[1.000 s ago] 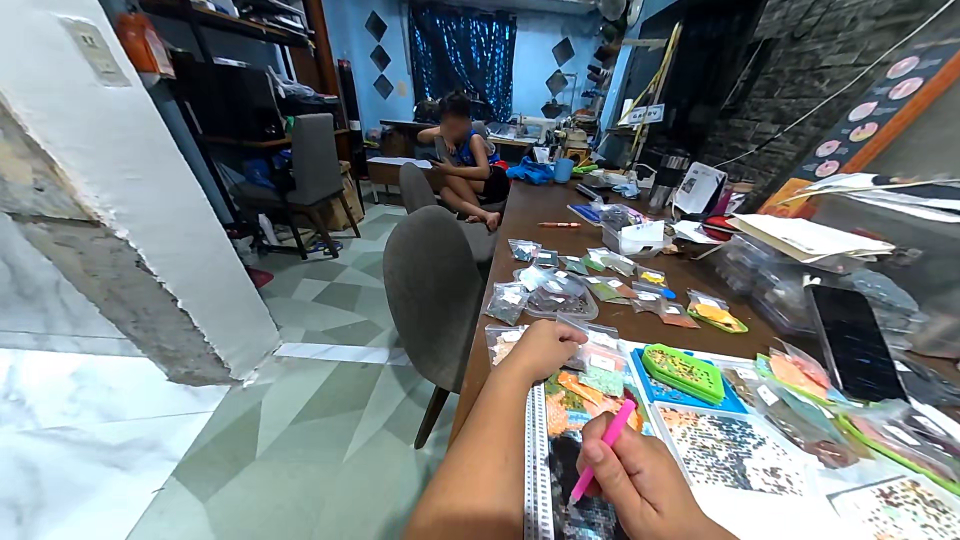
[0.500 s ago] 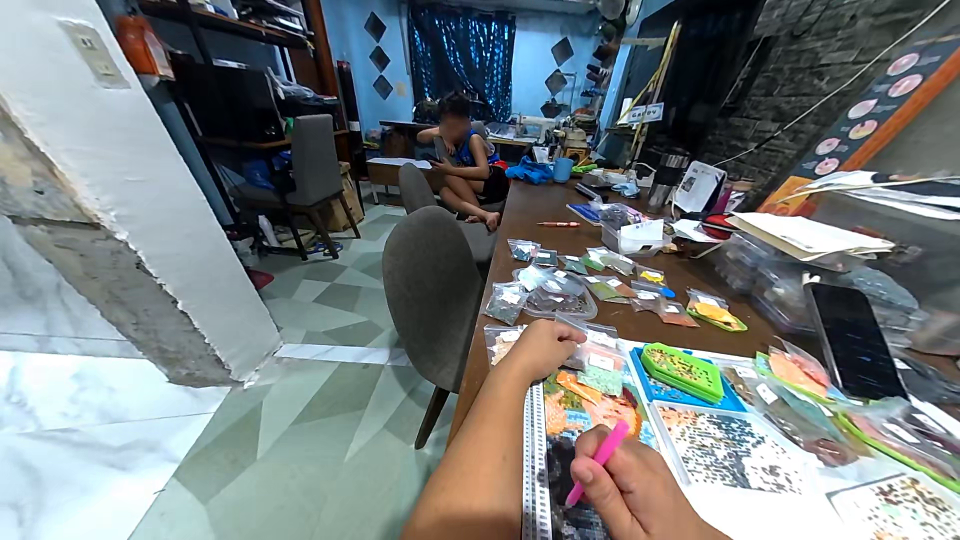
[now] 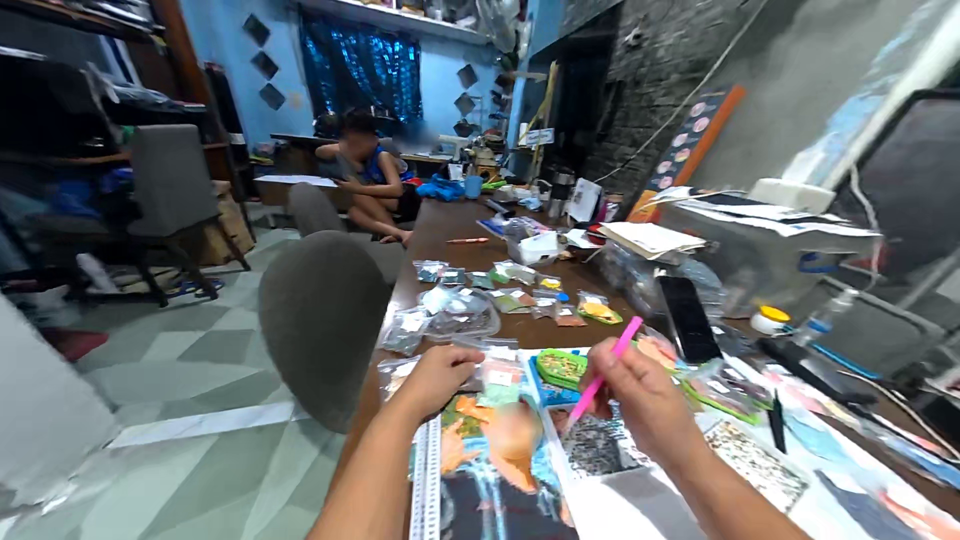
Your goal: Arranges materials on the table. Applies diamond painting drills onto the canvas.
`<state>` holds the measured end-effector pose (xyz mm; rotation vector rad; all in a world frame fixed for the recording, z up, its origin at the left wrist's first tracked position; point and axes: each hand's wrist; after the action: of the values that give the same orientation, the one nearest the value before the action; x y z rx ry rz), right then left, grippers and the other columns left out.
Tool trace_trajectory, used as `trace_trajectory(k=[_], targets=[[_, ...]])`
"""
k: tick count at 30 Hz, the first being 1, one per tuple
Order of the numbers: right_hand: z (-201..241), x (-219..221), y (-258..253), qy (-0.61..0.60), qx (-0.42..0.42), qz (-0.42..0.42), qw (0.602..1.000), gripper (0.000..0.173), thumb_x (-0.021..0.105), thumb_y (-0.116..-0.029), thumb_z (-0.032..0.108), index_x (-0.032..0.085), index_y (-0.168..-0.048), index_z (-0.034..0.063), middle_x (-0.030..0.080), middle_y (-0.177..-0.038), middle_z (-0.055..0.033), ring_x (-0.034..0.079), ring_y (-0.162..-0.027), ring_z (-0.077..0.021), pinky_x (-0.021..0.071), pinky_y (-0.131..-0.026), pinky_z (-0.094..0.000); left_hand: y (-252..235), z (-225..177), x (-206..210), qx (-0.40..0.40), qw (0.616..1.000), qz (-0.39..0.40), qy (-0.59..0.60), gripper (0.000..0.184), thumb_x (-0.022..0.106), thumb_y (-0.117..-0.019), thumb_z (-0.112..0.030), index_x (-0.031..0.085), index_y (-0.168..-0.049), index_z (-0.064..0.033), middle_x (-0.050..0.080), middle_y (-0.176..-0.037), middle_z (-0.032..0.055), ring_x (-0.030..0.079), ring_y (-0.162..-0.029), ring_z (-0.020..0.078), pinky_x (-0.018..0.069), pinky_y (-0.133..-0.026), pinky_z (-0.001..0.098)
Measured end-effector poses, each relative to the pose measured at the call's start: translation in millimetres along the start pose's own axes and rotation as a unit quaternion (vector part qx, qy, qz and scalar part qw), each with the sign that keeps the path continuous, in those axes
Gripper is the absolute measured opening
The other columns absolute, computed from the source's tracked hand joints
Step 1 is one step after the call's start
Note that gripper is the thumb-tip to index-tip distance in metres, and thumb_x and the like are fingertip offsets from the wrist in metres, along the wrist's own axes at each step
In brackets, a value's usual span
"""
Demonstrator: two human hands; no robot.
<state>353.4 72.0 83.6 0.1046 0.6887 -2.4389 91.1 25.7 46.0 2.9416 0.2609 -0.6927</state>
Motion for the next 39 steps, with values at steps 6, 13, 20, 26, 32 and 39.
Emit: trace_trajectory(k=[6,13,20,26,32,39], targets=[[-34,-75,13,0.054,0.041,-0.023,0.997,0.03,0.043,-0.1066,0.03,0.062,-0.088,0.017,0.067,-0.072,0.0088,0.061,-0.06,0.0003,0.0512,-0.057,-0.0162,-2,1,-1,-0.015,1.0,-0.009,0.014,0.024,0.054,-0.1056,-0.01,0.07,-0.122,-0.0049,0.07,-0.115,0.0085,0.065,-0.098,0.014,0.0512,-0.088,0.0344],[-39,-81,19,0.15,0.079,-0.004,0.985,0.029,0.043,-0.1066,0.027,0.062,-0.091,0.0108,0.062,-0.072,0.0097,0.058,-0.062,0.0027,0.0495,-0.06,-0.0164,-1,5,-1,-0.023,0.999,-0.023,0.011,0.022,0.055,-0.1045,-0.008,0.071,-0.12,-0.0057,0.07,-0.113,0.0073,0.065,-0.096,0.0123,0.0515,-0.086,0.033],[-39,-81,21,0.164,0.074,-0.008,0.984,0.029,0.044,-0.1049,0.025,0.063,-0.088,0.011,0.059,-0.068,0.0108,0.056,-0.059,0.0042,0.0476,-0.057,-0.0149,-1,7,-1,-0.017,0.999,-0.038,0.011,0.02,0.057,-0.1033,-0.006,0.072,-0.116,-0.0058,0.071,-0.11,0.0049,0.064,-0.091,0.0084,0.0507,-0.081,0.0285],[-43,-77,22,0.164,0.03,0.029,0.986,0.03,0.044,-0.1061,0.023,0.063,-0.089,0.0082,0.06,-0.072,0.0099,0.056,-0.063,0.0068,0.0475,-0.06,-0.012,0,5,-1,-0.02,0.999,-0.041,0.015,0.02,0.056,-0.1033,-0.005,0.072,-0.115,-0.0051,0.072,-0.107,0.0044,0.063,-0.087,0.0078,0.0501,-0.077,0.0269],[-42,-80,22,0.179,0.034,0.015,0.983,0.031,0.045,-0.1052,0.024,0.064,-0.086,0.0097,0.058,-0.069,0.0099,0.055,-0.061,0.0061,0.0473,-0.059,-0.0129,-1,7,-1,-0.019,0.998,-0.048,0.022,0.019,0.057,-0.1028,-0.005,0.073,-0.114,-0.0053,0.072,-0.107,0.0043,0.064,-0.088,0.0075,0.0507,-0.077,0.0265],[-41,-79,23,0.164,0.031,0.047,0.985,0.031,0.045,-0.1059,0.025,0.064,-0.087,0.0074,0.057,-0.068,0.0097,0.055,-0.061,0.0061,0.0472,-0.06,-0.0129,-2,12,0,-0.017,0.998,-0.051,0.023,0.02,0.057,-0.1024,-0.005,0.073,-0.115,-0.0058,0.072,-0.107,0.0042,0.064,-0.088,0.0077,0.0507,-0.078,0.0273]])
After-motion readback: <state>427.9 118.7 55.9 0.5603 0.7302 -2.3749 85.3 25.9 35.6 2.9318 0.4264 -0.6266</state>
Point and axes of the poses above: each hand's wrist, its own y-axis away from the middle knuckle, its own x-axis out of the palm, z = x × y
